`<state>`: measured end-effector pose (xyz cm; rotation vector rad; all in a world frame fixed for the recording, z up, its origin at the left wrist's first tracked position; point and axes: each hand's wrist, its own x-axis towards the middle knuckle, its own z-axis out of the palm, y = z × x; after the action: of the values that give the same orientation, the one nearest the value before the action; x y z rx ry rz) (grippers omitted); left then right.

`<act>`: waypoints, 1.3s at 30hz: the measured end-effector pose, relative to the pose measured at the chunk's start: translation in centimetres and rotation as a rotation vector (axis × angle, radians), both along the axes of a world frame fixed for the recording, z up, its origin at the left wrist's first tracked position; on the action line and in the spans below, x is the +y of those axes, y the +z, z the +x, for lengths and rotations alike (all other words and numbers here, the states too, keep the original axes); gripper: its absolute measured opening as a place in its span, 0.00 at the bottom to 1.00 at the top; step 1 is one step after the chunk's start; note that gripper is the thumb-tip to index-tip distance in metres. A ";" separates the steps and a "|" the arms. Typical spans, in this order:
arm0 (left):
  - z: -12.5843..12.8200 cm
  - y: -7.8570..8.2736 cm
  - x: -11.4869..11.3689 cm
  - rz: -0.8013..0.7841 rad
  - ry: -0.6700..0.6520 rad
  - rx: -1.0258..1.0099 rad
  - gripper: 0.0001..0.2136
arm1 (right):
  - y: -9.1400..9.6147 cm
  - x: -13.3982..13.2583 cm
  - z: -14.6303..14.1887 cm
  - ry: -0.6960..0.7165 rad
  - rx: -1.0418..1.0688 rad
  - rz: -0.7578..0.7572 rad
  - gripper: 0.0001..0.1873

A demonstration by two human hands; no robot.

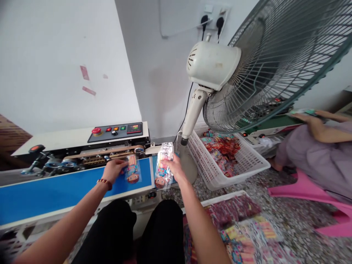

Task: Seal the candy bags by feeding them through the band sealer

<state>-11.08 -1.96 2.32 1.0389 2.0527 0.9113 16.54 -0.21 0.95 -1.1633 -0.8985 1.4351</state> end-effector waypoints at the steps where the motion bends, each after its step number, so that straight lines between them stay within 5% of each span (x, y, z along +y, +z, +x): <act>1: -0.1 0.2 -0.8 0.063 0.046 0.137 0.12 | -0.1 0.1 -0.2 0.003 -0.003 0.000 0.25; 3: 0.9 0.5 -2.1 0.201 0.085 0.356 0.17 | -0.2 0.3 -0.5 0.012 -0.012 0.009 0.25; 5: 3.3 0.7 -2.5 0.301 -0.052 0.385 0.15 | -0.3 0.4 -0.8 0.022 -0.032 0.022 0.25; 8: 7.7 0.5 -1.4 0.271 -0.379 0.145 0.08 | -0.4 0.6 -1.1 0.041 -0.074 0.038 0.26; 10: 9.8 0.0 0.1 0.211 -0.448 -0.048 0.07 | -0.4 0.6 -1.2 0.042 -0.101 0.049 0.26; 14: 10.8 -0.7 1.7 0.162 -0.306 -0.263 0.08 | -0.1 0.4 -0.7 0.015 -0.111 0.034 0.25; 24: 9.6 3.0 -1.3 0.646 -0.321 -0.286 0.10 | 0.2 -0.4 1.0 -0.021 0.045 0.049 0.28; 32: 9.5 6.1 0.8 0.615 -0.272 -0.353 0.14 | 0.0 -0.3 1.0 -0.145 0.060 0.032 0.28; 39: 9.9 4.9 1.5 0.521 -0.277 -0.523 0.19 | -0.5 -0.2 1.3 -0.181 0.163 0.039 0.27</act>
<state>-1.19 -0.47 7.24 1.1541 1.2336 1.4279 17.80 -0.45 0.44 -1.0540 -0.6869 1.3374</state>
